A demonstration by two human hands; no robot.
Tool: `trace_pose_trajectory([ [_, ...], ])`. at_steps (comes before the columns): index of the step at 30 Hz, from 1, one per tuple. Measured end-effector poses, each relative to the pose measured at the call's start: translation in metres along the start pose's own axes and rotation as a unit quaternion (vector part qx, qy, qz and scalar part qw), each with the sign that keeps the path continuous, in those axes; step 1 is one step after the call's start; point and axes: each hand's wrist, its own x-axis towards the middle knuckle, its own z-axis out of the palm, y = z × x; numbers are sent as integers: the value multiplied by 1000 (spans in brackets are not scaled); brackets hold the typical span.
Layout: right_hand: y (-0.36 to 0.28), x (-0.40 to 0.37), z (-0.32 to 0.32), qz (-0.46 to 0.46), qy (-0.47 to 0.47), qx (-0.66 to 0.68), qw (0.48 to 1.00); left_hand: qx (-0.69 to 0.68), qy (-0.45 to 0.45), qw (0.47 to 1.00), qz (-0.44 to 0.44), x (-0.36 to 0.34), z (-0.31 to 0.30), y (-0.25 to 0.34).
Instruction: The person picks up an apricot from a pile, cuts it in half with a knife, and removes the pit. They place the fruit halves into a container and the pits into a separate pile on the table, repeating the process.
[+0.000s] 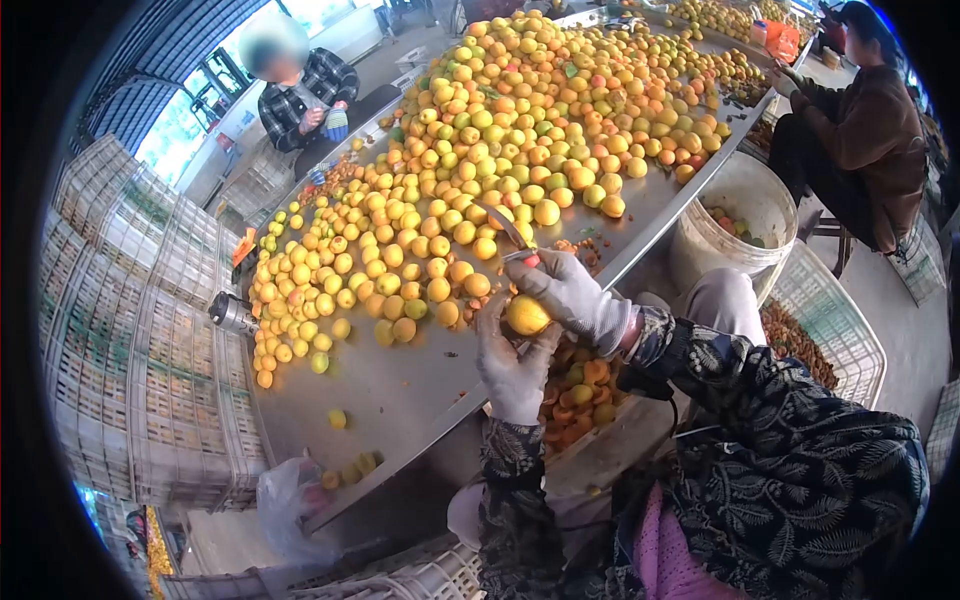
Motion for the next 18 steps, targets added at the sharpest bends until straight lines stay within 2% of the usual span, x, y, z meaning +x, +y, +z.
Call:
trace_pose_trajectory([
  [2, -1, -7, -10, -43, 9, -93, 995, -11, 8, 1000, -4, -1, -4, 0],
  [4, -13, -27, -27, -6, -25, -206, 978, 16, 46, 995, -88, -4, -9, 1],
  [5, -2, -36, -34, -45, -45, -264, 963, 64, 62, 994, -66, -4, -14, -13],
  [6, 7, -46, -39, -41, -50, -261, 963, 67, 65, 993, -71, -10, -20, -25],
  [8, 13, -65, -43, -43, -133, -336, 931, 79, 22, 984, -159, -14, -24, -27],
  [9, 12, -71, -46, -13, -168, -354, 920, 80, 21, 983, -162, -15, -25, -32],
  [12, 14, -78, -43, 25, -161, -382, 910, 102, 5, 981, -163, -17, -24, -45],
  [14, 15, -76, -42, 36, -173, -388, 905, 29, -8, 983, -180, -16, -21, -46],
  [18, 7, -76, -33, 82, -162, -408, 895, 52, -10, 982, -181, -17, -18, -46],
])
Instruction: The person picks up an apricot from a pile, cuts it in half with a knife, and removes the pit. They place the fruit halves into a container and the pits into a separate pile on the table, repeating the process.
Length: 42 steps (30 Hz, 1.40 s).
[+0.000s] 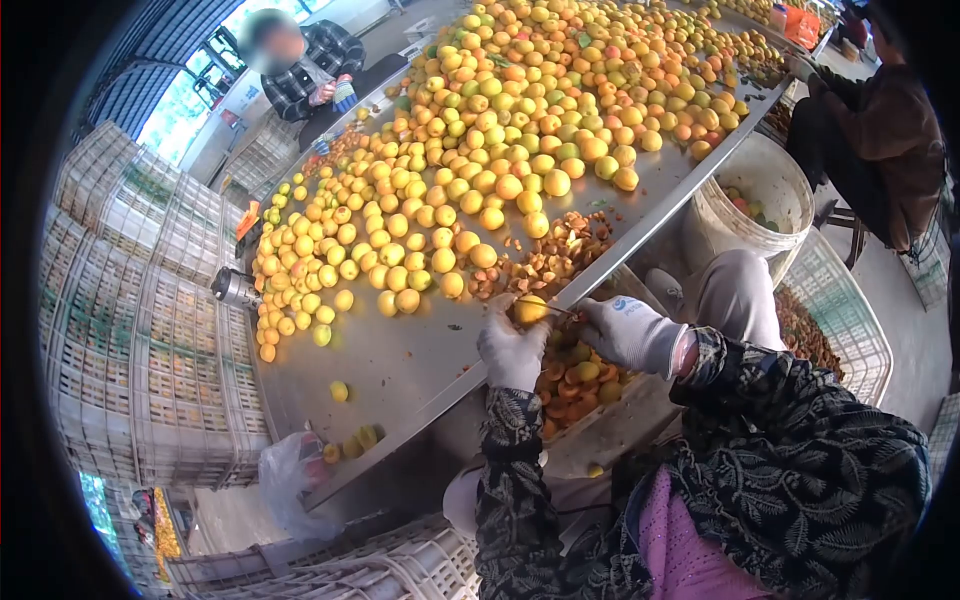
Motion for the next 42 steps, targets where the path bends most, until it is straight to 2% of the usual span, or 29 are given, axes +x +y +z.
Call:
trace_pose_trajectory([
  [2, -1, 0, 1, 20, 3, -1, 1000, 26, -5, 1000, -1, 1, -1, 2],
  [4, -1, 0, 0, -40, 8, -25, 999, -4, -10, 1000, -6, 3, -2, -4],
  [6, -4, 3, -3, -27, -2, -35, 999, -34, -15, 999, -11, 6, -5, -13],
  [8, -7, 4, -8, -15, -13, -48, 999, 18, -21, 1000, -4, 9, -6, -15],
  [12, -12, 5, -15, -13, -51, -43, 998, 34, -13, 999, 15, 4, -5, 4],
  [14, -8, 6, -14, 1, -62, -34, 997, 139, -4, 990, -22, -1, -5, 22],
  [15, -1, 8, -11, -49, -37, -48, 997, 139, -3, 990, -22, 0, -5, 19],
  [16, -4, 9, -14, -99, -11, -60, 993, 155, -3, 988, 28, 2, -5, 18],
  [17, -7, 10, -18, -99, -11, -60, 993, 171, -3, 982, 79, 4, -6, 17],
  [18, -12, 11, -24, -65, -56, -56, 995, 172, -6, 982, 78, 4, -9, 16],
  [19, -21, 12, -32, -30, -102, -51, 993, 236, -26, 967, 97, 5, -13, 26],
  [20, -30, 13, -39, -26, -102, -50, 993, 299, -45, 946, 114, 6, -15, 31],
  [22, -43, 16, -48, 47, -169, -85, 981, 305, -59, 945, 100, 9, -19, 31],
  [24, -33, 20, -34, 44, -152, -88, 984, 313, -70, 943, 86, 8, -21, 32],
  [26, -12, 28, -12, -63, -56, -90, 992, 349, -76, 928, 108, 8, -23, 39],
  [27, 5, 36, 7, -71, -24, -83, 994, 351, -75, 927, 107, 9, -25, 39],
  [29, 11, 38, 15, -79, -16, -71, 994, 404, -67, 900, 149, 9, -25, 40],
  [33, 25, 36, 29, -132, 45, -22, 990, 401, -69, 898, 169, 12, -30, 35],
  [36, 21, 33, 22, -148, 54, 7, 987, 445, -102, 869, 193, 8, -29, 36],
  [38, 10, 34, 3, -115, -39, -79, 989, 449, -102, 879, 123, 5, -27, 40],
  [39, 13, 31, -3, -186, -42, -126, 974, 450, -104, 879, 119, 2, -26, 41],
  [40, 3, 29, -12, -183, -46, -123, 974, 476, -94, 863, 140, -2, -24, 47],
  [42, -23, 27, -29, -71, -138, -117, 981, 500, -89, 846, 161, -5, -19, 58],
])
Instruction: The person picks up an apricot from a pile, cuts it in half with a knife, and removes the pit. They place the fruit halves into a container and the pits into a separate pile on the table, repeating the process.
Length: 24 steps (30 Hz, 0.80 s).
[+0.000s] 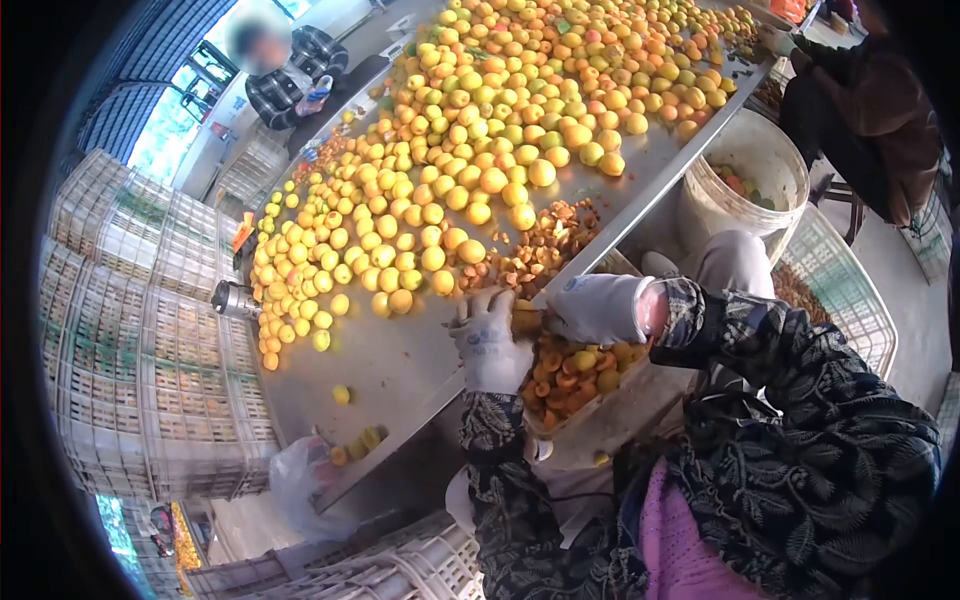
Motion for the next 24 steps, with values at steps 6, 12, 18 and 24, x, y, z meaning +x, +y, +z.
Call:
trace_pose_trajectory([
  [6, 15, 18, 26, -79, 10, -139, 987, 44, 0, 999, 31, 5, 14, -9],
  [12, 9, -12, 37, 49, 82, 126, 987, 2, 21, 1000, 13, 4, 13, -14],
  [18, 3, -11, 32, 52, 87, 108, 989, -58, 34, 998, -2, 5, 14, -19],
  [24, 18, 18, 57, -3, 155, 137, 978, -37, 18, 999, -13, 2, 9, -22],
])
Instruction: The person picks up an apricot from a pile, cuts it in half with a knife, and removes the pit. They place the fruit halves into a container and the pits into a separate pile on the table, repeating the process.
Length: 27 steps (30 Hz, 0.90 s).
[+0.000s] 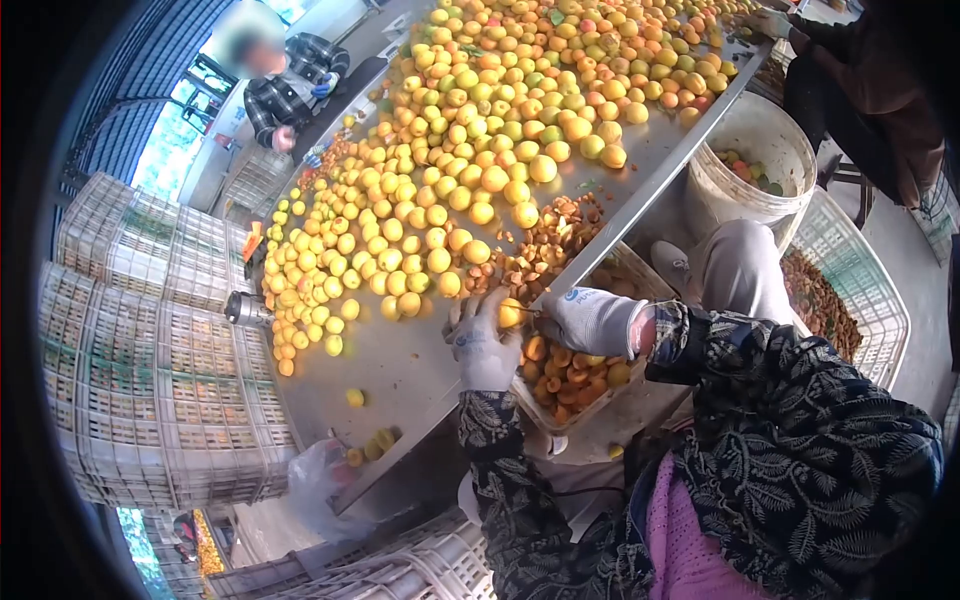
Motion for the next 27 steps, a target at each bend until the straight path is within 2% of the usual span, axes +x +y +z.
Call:
trace_pose_trajectory([
  [1, -3, 2, -3, 6, -19, -18, 1000, 50, 12, 999, 9, 1, -3, 4],
  [6, -14, -1, -26, 12, -65, -64, 996, 93, 1, 995, 22, 1, 0, 7],
  [8, -19, -7, -37, -4, -78, -71, 994, 86, 28, 996, -4, -1, -4, 21],
  [9, -15, -11, -38, -72, -42, -104, 991, 83, 27, 996, -6, -2, 1, 20],
  [10, -13, -12, -37, -71, -44, -107, 991, 84, 44, 995, -20, -2, 6, 19],
  [13, -12, -10, -28, -85, -111, -172, 975, 79, 54, 994, -47, -2, 11, 13],
  [15, -20, -11, -17, -4, -49, -100, 994, 72, 41, 995, -62, -5, 12, 9],
  [19, -29, -13, -11, 53, -55, -85, 993, 36, -8, 997, -63, -10, 0, 0],
  [23, -19, -9, -7, -1, -78, -101, 992, 19, -30, 999, -23, -11, -11, 9],
  [27, -13, -6, 12, -44, -45, -101, 993, 47, -39, 998, -23, -11, 2, -4],
])
